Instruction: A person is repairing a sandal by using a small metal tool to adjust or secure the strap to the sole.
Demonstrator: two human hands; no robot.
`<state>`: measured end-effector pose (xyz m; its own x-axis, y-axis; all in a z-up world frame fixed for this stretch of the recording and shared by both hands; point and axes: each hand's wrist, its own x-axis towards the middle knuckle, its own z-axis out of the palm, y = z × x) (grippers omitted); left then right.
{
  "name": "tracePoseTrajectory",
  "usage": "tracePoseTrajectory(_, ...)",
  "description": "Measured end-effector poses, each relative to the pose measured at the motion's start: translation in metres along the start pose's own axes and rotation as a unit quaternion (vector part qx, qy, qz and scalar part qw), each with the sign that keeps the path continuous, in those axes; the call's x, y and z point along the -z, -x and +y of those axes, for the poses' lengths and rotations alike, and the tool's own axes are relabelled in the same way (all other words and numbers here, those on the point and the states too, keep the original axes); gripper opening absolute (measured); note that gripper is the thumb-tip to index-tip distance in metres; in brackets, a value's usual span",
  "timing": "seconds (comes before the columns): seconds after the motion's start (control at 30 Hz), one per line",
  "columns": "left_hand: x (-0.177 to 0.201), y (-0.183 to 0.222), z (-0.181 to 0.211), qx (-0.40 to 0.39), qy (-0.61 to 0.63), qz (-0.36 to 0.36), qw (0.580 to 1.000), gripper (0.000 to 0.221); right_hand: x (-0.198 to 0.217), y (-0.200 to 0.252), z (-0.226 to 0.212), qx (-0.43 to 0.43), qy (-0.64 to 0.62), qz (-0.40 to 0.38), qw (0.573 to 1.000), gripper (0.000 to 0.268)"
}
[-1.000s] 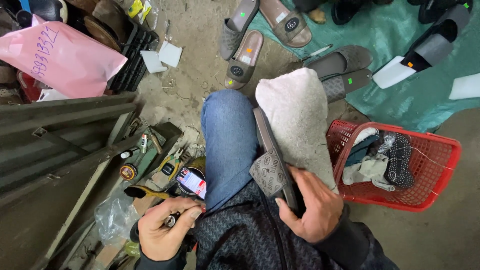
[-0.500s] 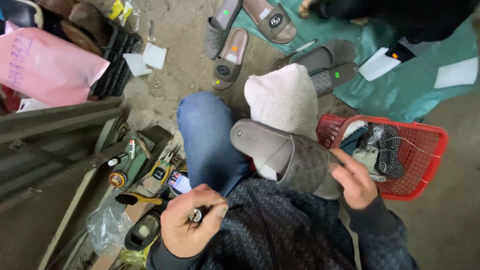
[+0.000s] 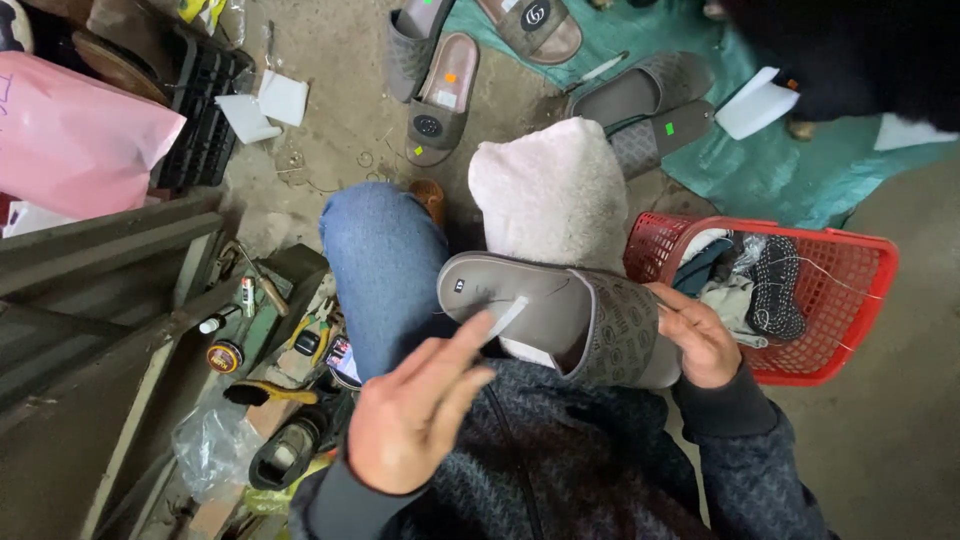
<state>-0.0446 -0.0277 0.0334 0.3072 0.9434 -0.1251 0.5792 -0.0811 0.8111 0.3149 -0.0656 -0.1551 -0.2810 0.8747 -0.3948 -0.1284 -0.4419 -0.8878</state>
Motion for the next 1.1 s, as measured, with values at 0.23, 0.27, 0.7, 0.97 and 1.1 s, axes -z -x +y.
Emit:
tracePoseTrajectory(0.23, -0.029, -0.008, -0.001, -0.014, -0.052, -0.056, 0.997, 0.051, -0.001, 0.002, 0.003, 0.001, -0.009, -0.004, 1.0, 0.043)
tracePoseTrajectory(0.27, -0.031, -0.01, 0.0, -0.019, -0.06, -0.053, 0.997, 0.051, -0.001, 0.003, 0.004, 0.002, -0.006, -0.005, 1.0, 0.043)
tracePoseTrajectory(0.7, -0.042, -0.018, 0.004, -0.012, -0.098, -0.066, 0.993, 0.05, -0.002, 0.001, 0.007, 0.017, -0.041, -0.013, 0.999, 0.045)
tracePoseTrajectory(0.97, -0.044, -0.02, 0.006, 0.001, -0.12, -0.075, 0.99, 0.051, -0.005, 0.001, 0.001, 0.019, -0.027, -0.014, 0.999, 0.046)
tracePoseTrajectory(1.1, -0.034, -0.022, 0.012, 0.001, -0.143, -0.062, 0.988, 0.044, -0.029, 0.008, -0.057, 0.002, 0.218, 0.007, 0.976, 0.064)
